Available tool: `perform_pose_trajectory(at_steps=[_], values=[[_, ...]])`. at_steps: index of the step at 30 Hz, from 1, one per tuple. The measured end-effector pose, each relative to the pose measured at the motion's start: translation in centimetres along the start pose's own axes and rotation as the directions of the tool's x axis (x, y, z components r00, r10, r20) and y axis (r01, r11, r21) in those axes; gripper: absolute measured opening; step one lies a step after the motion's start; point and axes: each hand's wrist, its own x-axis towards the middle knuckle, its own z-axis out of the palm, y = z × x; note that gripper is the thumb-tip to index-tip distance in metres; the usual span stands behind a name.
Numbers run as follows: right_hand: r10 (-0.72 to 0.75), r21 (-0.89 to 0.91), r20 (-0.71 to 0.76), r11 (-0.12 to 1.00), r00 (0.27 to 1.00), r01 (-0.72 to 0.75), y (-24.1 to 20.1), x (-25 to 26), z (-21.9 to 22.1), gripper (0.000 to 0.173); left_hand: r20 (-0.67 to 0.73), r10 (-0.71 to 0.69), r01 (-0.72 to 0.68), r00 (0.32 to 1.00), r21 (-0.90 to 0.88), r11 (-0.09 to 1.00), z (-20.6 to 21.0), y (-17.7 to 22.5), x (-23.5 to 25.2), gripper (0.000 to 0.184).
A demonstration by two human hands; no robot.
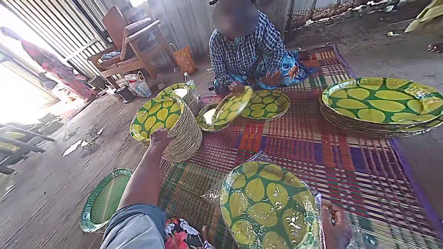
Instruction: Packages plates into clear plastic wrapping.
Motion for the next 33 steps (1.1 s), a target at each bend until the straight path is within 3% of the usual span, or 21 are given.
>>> perform_pose_trajectory(at_steps=[5, 10, 13, 16, 19, 23, 28, 30, 33], values=[[0.029, 0.012, 0.007, 1.0, 1.0, -0.029, -0.7, 0.1, -0.1, 0.035, -0.024, 0.07, -0.071, 0.997, -0.048, 0.996, -4.1, -2.5, -5.9, 0.038], [0.087, 0.03, 0.042, 0.996, 0.995, -0.088, -1.3, 0.2, -0.4, 0.036, 0.126, 0.065, -0.068, 0.99, 0.02, 0.997, -5.7, -3.9, -20.4, 0.04], [0.105, 0.042, 0.074, 0.993, 0.992, -0.108, -1.5, 0.1, -0.7, 0.037, 0.184, 0.022, -0.032, 0.983, 0.049, 0.998, -2.3, -3.8, -30.2, 0.035], [0.096, 0.017, 0.09, 0.995, 0.991, -0.098, -1.3, -0.2, -0.9, 0.036, 0.272, -0.093, 0.105, 0.958, -0.029, 0.994, 4.3, -5.2, -35.3, 0.038], [0.082, -0.052, 0.103, 0.996, 0.991, -0.077, -1.0, -0.6, -1.2, 0.036, 0.348, -0.203, 0.258, 0.915, -0.121, 0.959, 8.0, -6.9, -33.8, 0.047], [0.08, -0.078, 0.101, 0.994, 0.992, -0.073, -0.9, -1.2, -1.7, 0.038, 0.516, -0.113, 0.158, 0.849, -0.043, 0.987, 10.6, -5.5, -28.9, 0.044], [0.129, 0.026, 0.061, 0.991, 0.99, -0.13, -0.2, -1.7, -3.0, 0.038, 0.591, -0.075, 0.111, 0.803, -0.025, 0.994, 11.5, -3.9, -25.9, 0.04], [0.121, 0.029, 0.049, 0.992, 0.991, -0.122, -0.1, -2.1, -3.3, 0.04, 0.556, -0.055, 0.113, 0.829, -0.071, 0.991, 10.7, -4.5, -25.8, 0.039], [0.038, -0.047, -0.033, 0.998, 0.999, -0.04, -0.1, -2.0, -3.6, 0.039, 0.375, -0.089, 0.172, 0.923, -0.196, 0.965, 8.4, -5.5, -25.9, 0.037]])
